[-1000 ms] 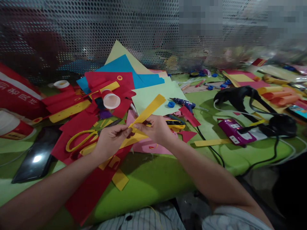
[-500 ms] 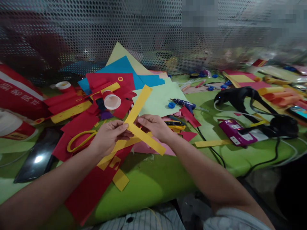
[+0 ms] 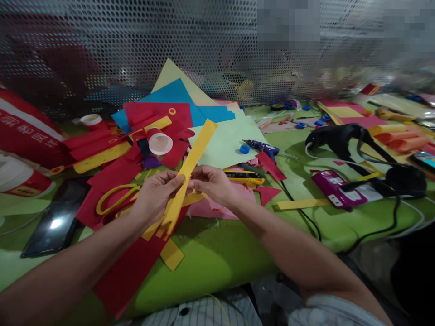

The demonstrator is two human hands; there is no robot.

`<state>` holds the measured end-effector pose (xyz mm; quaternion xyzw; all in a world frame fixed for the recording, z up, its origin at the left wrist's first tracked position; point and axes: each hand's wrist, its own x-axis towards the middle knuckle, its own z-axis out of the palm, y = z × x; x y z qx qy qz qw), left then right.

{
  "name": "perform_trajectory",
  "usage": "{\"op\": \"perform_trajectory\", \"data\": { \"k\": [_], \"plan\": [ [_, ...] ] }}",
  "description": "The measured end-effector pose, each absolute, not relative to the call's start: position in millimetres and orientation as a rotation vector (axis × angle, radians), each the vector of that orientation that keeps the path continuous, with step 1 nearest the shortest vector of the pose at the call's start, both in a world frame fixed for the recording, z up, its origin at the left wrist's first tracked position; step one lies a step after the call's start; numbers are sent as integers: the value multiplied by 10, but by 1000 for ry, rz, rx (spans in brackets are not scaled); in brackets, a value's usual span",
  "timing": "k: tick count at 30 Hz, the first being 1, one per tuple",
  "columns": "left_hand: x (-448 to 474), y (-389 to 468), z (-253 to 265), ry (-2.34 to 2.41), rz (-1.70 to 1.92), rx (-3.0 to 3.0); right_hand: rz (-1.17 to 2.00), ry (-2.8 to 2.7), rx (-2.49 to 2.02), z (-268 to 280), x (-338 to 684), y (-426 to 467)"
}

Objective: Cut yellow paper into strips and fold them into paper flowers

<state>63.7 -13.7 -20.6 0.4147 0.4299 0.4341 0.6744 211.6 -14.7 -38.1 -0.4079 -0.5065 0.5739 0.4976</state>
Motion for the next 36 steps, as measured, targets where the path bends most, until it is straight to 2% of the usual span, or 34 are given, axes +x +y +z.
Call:
{"op": "perform_trajectory", "data": {
  "k": [27, 36],
  "plan": [
    [657, -250, -150, 921, 941, 1126, 1341, -1044, -1079, -333, 2046, -172],
    [636, -221, -207, 955, 1004, 1193, 1381, -1139, -1031, -340, 2079, -170]
  ]
}}
